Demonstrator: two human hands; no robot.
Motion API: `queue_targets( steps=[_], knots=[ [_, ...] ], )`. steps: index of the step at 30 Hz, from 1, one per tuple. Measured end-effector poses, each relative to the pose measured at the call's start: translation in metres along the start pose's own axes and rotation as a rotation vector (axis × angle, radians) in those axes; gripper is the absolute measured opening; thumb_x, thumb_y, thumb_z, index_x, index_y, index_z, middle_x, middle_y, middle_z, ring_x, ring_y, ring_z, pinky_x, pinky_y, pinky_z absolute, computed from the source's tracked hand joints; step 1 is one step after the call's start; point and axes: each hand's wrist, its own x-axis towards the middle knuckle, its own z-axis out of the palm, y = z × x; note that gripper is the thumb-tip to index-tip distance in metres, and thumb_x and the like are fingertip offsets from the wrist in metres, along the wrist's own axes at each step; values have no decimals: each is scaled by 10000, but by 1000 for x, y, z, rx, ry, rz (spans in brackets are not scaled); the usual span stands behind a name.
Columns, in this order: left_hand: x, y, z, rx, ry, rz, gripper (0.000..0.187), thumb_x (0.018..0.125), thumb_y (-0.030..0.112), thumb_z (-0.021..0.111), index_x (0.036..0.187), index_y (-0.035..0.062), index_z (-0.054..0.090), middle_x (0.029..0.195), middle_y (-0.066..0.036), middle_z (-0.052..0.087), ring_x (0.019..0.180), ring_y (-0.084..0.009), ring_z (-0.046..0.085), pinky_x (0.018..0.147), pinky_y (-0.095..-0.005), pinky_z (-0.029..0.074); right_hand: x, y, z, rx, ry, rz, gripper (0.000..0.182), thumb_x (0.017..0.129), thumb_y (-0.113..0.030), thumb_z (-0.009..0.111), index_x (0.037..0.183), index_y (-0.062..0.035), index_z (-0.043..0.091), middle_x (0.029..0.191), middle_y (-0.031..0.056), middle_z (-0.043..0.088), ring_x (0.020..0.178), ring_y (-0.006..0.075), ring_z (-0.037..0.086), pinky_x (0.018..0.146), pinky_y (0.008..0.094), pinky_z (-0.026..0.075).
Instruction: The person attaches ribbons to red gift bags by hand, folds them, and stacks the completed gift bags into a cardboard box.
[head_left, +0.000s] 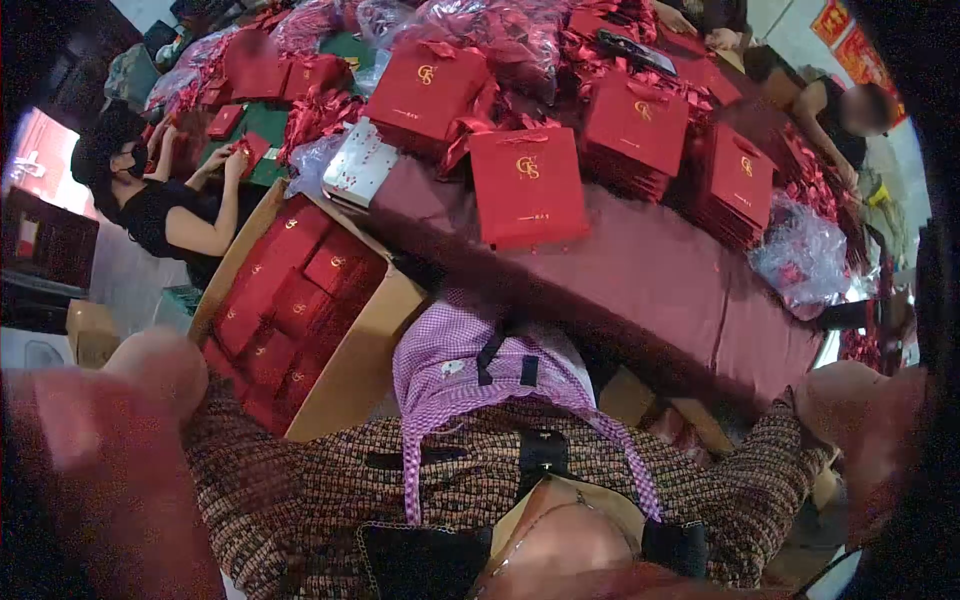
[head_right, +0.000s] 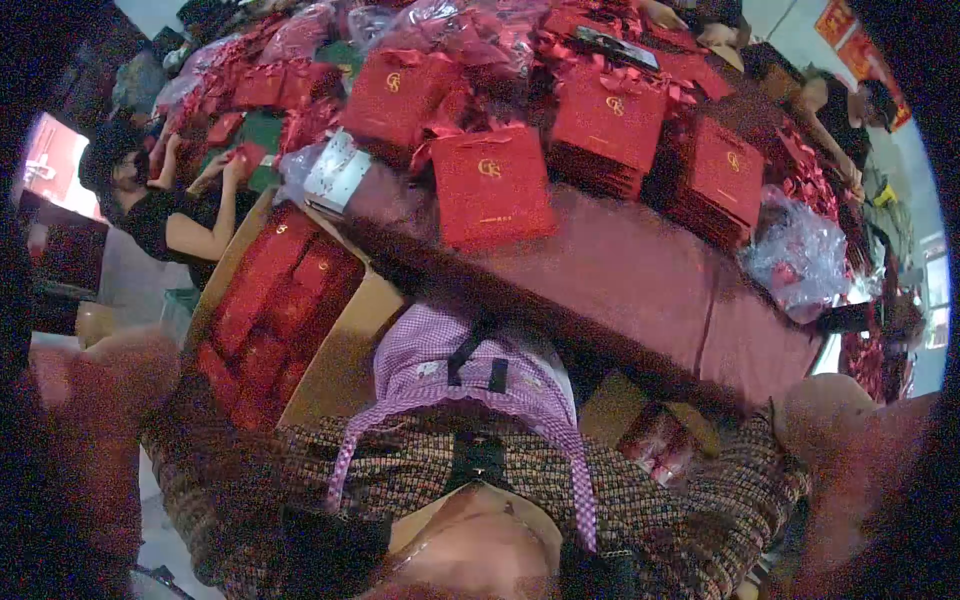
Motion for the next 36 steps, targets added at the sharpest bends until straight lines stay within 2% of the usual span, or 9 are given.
queue_targets(
  steps=[16,19,23,26,29,30,33,35,36],
  knots=[
    [10,27,-29,-34,-16,-89,290,884,209,454,705,-18,429,751,-179,459,790,-314,604,974,-557,385,-11,20,-1,362,115,42,406,892,-232,593,1234,-52,468,857,67,501,721,189,499,750,300,510],
    [13,30,-31,-50,-21,-96,279,883,198,454,698,-10,425,741,-170,457,781,-308,606,975,-558,383,4,24,66,1026,1010,-208,394,891,-211,599,1221,-32,481,961,119,542,781,217,544,672,304,518],
    [15,31,-33,-68,-23,-97,268,882,183,453,689,1,420,726,-158,454,770,-300,608,977,-559,380,-8,27,52,1114,868,-55,414,911,-223,570,1267,-42,460,1091,194,539,853,261,566,710,333,510],
    [15,32,-35,-82,-22,-98,260,881,172,453,681,9,416,715,-149,451,761,-295,610,978,-560,377,-24,30,7,531,124,145,399,928,-220,539,1276,-44,456,1109,196,530,857,272,565,787,330,487],
    [16,32,-35,-97,-18,-98,254,880,161,453,674,17,412,705,-140,449,753,-289,611,979,-561,375,-22,32,23,586,137,142,396,936,-225,521,1283,-46,452,1109,195,547,847,272,574,871,373,446],
    [15,32,-35,-103,-20,-98,253,880,157,453,672,20,411,701,-137,448,750,-287,612,979,-561,374,-13,30,52,758,483,60,390,942,-230,507,1283,-49,452,1092,192,561,828,269,580,894,400,432],
    [17,34,-36,-118,-18,-94,249,879,146,453,665,28,407,690,-129,446,741,-282,614,980,-562,372,-11,28,64,877,872,21,373,953,-241,478,1276,-54,461,1060,185,584,797,262,591,937,454,401],
    [18,36,-38,-126,-16,-94,247,878,138,452,660,33,405,683,-123,445,736,-278,615,981,-562,370,-15,26,49,833,909,74,364,958,-247,462,1267,-55,470,1045,180,593,786,258,596,958,482,384],
    [18,37,-38,-131,-17,-93,246,878,134,452,658,35,404,679,-120,444,733,-276,615,981,-563,370,-12,24,31,594,489,94,361,959,-255,452,1261,-59,473,1035,179,592,780,255,597,962,488,385]
  ],
)
